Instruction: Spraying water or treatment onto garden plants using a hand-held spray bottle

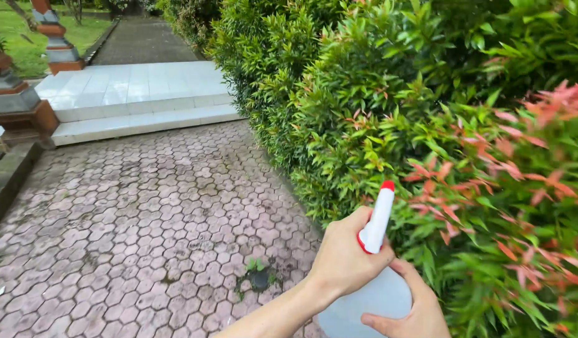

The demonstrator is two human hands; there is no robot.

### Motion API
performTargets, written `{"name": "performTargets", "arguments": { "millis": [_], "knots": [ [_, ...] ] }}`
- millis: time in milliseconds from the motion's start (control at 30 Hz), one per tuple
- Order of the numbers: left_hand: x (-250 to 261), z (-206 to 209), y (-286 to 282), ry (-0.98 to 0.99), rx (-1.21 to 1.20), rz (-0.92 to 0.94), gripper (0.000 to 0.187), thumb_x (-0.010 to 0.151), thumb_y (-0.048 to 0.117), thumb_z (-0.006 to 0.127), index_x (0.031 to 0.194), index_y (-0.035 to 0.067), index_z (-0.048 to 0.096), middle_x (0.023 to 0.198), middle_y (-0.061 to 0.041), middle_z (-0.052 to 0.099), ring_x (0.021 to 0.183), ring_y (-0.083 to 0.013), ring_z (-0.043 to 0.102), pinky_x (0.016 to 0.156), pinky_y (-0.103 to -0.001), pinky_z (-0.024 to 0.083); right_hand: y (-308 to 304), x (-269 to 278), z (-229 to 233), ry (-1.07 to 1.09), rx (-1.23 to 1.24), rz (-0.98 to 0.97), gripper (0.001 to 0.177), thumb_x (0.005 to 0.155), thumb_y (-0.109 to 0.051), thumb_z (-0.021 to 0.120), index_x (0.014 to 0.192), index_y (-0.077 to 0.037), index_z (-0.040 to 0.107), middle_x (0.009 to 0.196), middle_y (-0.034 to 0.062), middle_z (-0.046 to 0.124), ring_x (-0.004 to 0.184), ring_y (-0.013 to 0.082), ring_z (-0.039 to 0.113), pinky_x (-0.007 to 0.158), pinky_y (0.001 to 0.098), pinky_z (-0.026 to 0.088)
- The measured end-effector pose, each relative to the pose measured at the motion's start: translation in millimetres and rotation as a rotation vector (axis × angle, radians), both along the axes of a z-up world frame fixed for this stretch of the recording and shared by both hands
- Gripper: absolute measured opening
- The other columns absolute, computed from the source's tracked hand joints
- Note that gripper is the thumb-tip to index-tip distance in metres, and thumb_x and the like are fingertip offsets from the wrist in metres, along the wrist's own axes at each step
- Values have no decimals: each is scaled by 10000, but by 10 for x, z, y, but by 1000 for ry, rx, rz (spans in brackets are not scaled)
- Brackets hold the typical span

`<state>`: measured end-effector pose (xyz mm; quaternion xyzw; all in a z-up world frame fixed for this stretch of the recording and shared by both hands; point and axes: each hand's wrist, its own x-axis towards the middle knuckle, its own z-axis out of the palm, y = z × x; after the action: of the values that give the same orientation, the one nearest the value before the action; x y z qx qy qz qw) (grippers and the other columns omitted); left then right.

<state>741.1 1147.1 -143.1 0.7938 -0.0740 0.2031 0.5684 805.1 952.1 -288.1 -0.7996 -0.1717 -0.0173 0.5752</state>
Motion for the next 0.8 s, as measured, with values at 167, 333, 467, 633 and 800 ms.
{"name": "performTargets", "arguments": {
  "millis": [167,333,467,633,800],
  "knots": [
    [185,400,351,22,41,-21,261,739,268,661,968,151,617,783,-24,670,688,-226,589,659,-365,463,278,208,265,-94,-10,-55,1158,324,-146,1044,1384,-85,584,1235,79,718,1029,162,694,924,323,555],
    [233,653,566,80,78,11,372,708,310,612,1054,180,648,876,-81,753,821,-355,696,715,-436,515,581,102,723,-52,55,-118,1084,365,27,981,1375,-58,598,1054,143,753,876,217,683,794,378,577],
    [326,657,723,-9,22,-118,430,694,263,632,1101,124,637,921,-50,717,810,-269,664,736,-372,495,698,133,739,-65,-15,-182,1039,359,-56,975,1333,-61,613,1109,118,751,932,223,700,821,391,574],
    [483,563,894,22,68,-69,293,736,319,642,976,156,607,797,-43,694,741,-301,644,682,-401,475,875,210,746,-129,-204,-251,1046,366,-219,979,1341,-109,614,1210,48,729,1053,193,672,903,378,527],
    [630,668,1147,160,104,-183,464,703,256,616,1148,126,592,1023,-56,687,880,-272,646,726,-392,481,1009,555,525,-123,-50,-130,1109,339,-174,985,1376,-80,603,1175,90,761,984,181,711,853,347,571]
  ]
}}
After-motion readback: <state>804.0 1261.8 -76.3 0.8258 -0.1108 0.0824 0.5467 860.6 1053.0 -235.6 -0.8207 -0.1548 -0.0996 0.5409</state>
